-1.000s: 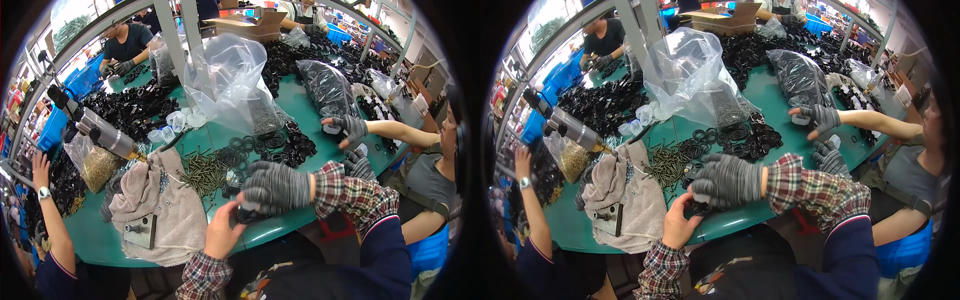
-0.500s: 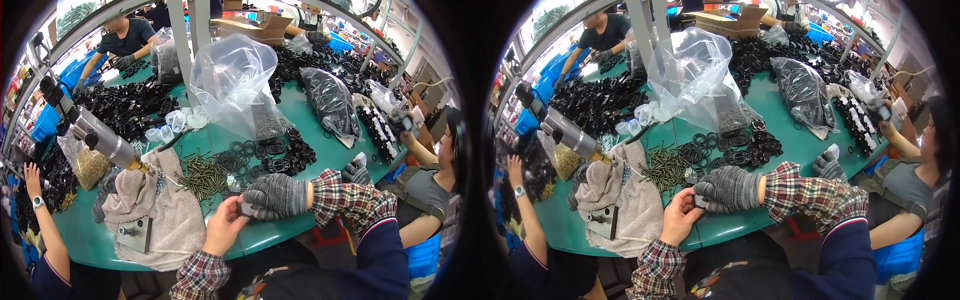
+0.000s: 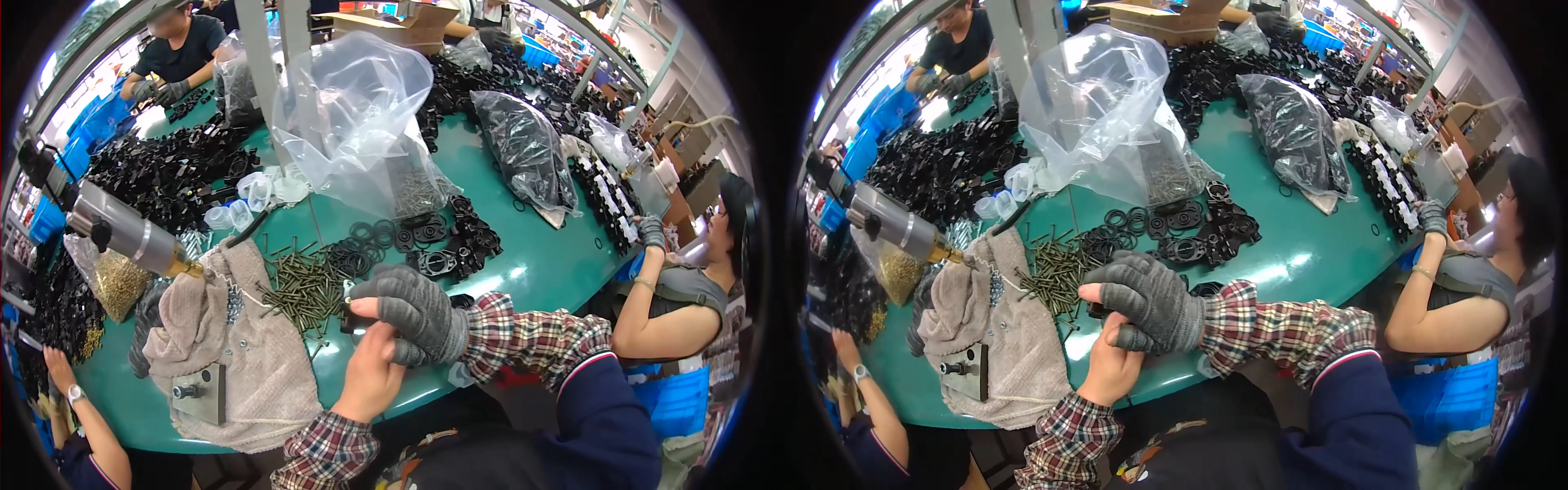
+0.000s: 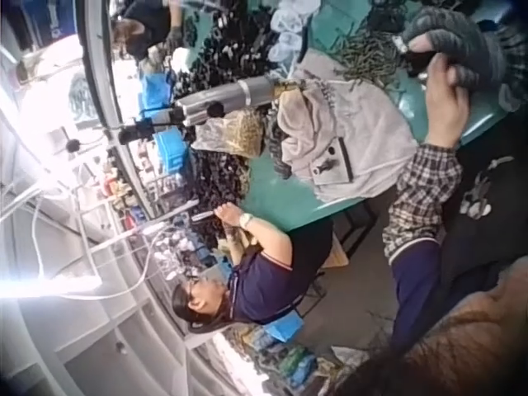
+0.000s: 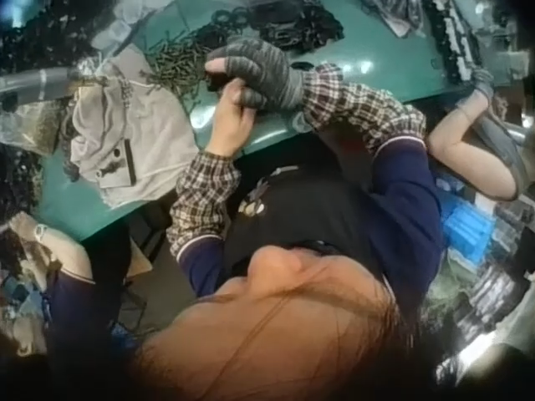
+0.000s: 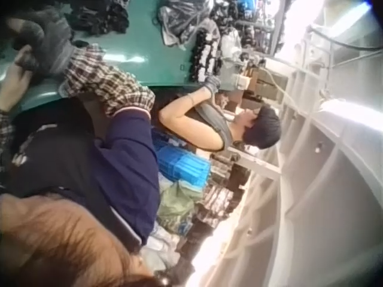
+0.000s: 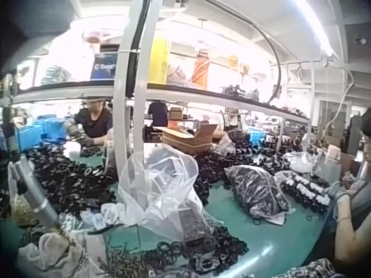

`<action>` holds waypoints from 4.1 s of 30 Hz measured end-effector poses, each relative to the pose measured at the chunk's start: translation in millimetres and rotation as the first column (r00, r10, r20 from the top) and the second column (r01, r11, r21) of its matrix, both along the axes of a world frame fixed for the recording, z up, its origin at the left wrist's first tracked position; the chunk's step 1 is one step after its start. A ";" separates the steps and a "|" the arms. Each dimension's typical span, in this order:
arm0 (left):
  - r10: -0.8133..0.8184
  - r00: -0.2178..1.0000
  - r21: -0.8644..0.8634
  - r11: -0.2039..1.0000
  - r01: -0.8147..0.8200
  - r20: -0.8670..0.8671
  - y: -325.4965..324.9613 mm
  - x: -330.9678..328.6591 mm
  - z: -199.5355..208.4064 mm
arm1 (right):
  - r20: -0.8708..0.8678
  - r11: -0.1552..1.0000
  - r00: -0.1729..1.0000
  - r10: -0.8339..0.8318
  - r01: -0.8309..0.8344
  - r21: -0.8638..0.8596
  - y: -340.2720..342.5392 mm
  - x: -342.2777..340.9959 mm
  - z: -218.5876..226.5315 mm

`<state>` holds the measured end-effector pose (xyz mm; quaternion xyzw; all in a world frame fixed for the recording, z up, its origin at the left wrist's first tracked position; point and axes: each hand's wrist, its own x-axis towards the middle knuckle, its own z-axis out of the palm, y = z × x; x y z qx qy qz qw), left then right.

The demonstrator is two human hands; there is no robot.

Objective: The recorder is assembling small black components with metal rings and placing them into small clear plastic containers at a factory workbench.

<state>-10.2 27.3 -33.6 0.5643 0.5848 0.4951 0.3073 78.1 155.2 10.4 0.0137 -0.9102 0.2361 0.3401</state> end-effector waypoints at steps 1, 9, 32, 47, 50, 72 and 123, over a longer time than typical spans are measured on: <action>-0.013 1.000 -0.004 1.000 0.013 0.006 2.0 3.4 0.1 | -0.038 0.999 0.999 0.017 -0.015 0.047 7.8 -1.8 2.1; 0.177 0.907 0.225 0.970 -0.095 -0.381 24.1 27.5 6.1 | -0.185 0.983 0.979 0.090 -0.057 0.177 13.3 77.2 32.7; 0.379 0.684 0.128 0.912 -0.389 -0.623 -44.3 41.6 27.2 | -0.028 -0.030 0.908 0.417 -0.017 -0.999 -17.4 138.5 33.8; 0.325 0.862 0.317 0.926 -0.206 -0.388 -70.1 25.4 46.2 | 0.313 0.973 0.943 0.116 -0.171 0.156 -61.9 62.2 68.3; 0.376 0.762 0.308 0.920 -0.241 -0.527 -75.9 19.1 54.2 | 0.326 0.940 0.943 0.067 -0.170 0.297 -53.0 48.7 63.9; 0.070 0.996 -0.124 0.990 -0.062 0.057 -28.7 -19.2 23.6 | 0.276 0.992 0.958 0.074 -0.098 0.074 -20.0 29.1 25.3; 0.289 0.752 0.234 0.955 -0.183 -0.593 -8.1 31.8 34.3 | 0.286 0.970 0.931 -0.227 0.190 0.151 12.4 157.7 11.5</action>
